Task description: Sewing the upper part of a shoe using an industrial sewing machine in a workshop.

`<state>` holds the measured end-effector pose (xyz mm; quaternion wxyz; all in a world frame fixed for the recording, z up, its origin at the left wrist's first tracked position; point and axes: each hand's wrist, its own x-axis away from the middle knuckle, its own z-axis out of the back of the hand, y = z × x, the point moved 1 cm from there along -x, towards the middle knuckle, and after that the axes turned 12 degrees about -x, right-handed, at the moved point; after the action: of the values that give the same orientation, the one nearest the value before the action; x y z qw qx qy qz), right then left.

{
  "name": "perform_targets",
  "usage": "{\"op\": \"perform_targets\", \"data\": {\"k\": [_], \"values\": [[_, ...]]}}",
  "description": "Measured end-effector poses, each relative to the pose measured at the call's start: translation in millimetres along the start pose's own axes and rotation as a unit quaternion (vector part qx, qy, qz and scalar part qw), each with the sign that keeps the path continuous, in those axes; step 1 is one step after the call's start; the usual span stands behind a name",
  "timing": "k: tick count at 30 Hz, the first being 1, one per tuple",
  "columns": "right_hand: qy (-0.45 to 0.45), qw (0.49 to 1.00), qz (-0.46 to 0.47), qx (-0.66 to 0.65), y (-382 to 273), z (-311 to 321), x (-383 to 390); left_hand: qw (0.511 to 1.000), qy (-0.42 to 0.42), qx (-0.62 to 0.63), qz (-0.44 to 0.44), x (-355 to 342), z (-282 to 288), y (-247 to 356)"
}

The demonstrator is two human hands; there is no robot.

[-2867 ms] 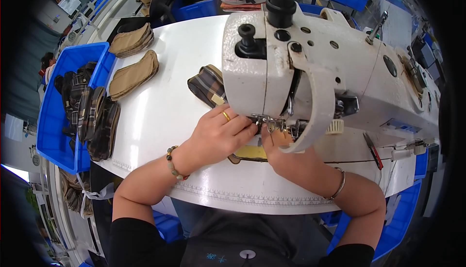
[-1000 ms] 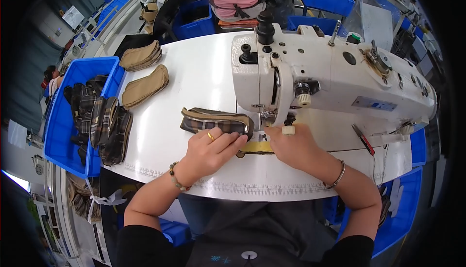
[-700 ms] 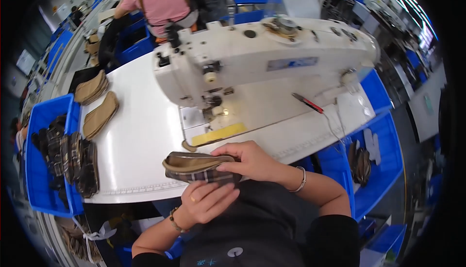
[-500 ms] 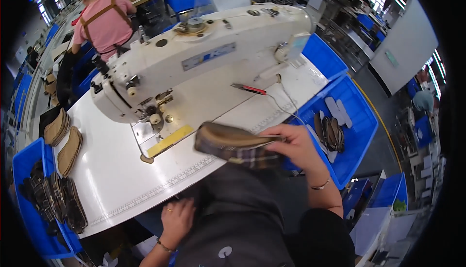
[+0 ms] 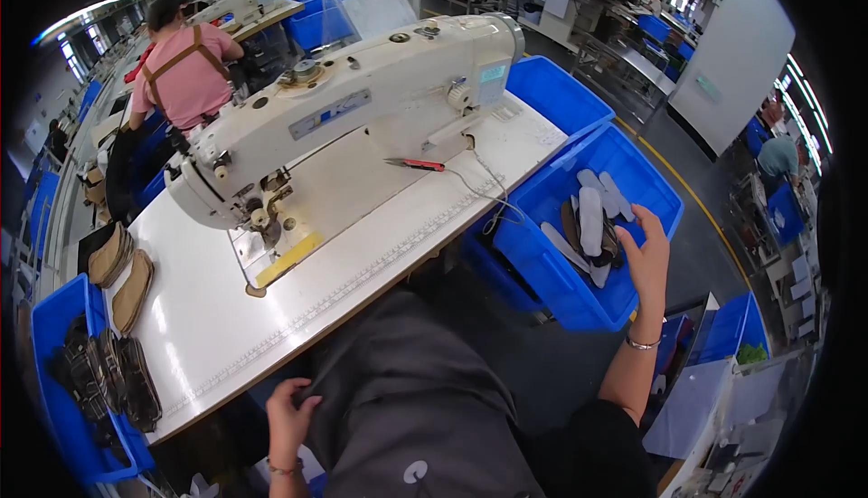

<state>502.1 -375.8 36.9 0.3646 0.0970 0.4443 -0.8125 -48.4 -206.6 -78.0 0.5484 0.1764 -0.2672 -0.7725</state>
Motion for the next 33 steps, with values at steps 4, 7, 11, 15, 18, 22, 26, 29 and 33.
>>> {"op": "perform_targets", "data": {"k": [4, 7, 11, 15, 18, 22, 26, 29, 33], "values": [[-0.071, 0.994, 0.049, -0.069, -4, -29, -1, 0.961, 0.015, 0.234, 0.147, 37, 92, -18], [-0.123, 0.986, 0.043, -0.101, -19, -43, -2, 0.966, -0.053, 0.160, 0.195, 72, 118, -56], [-0.181, 0.973, 0.059, -0.133, -27, -74, -14, 0.905, -0.225, -0.257, 0.254, 113, 106, -101], [-0.246, 0.945, 0.194, -0.098, -90, -133, -24, 0.846, -0.296, -0.379, 0.232, 101, 103, -80], [-0.374, 0.891, 0.206, -0.157, -154, -177, -20, 0.954, -0.231, -0.136, 0.136, 33, 142, -31], [-0.433, 0.746, 0.472, -0.181, -221, -245, 1, 0.993, -0.015, -0.101, 0.052, -73, 186, -21], [-0.461, 0.607, 0.607, -0.225, -277, -297, 36, 0.926, 0.200, -0.285, 0.148, -150, 223, -87], [-0.468, 0.509, 0.675, -0.259, -292, -321, 56, 0.883, 0.262, -0.359, 0.152, -187, 229, -152], [-0.432, 0.478, 0.712, -0.278, -294, -335, 63, 0.859, 0.309, -0.385, 0.133, -202, 232, -185]]}}
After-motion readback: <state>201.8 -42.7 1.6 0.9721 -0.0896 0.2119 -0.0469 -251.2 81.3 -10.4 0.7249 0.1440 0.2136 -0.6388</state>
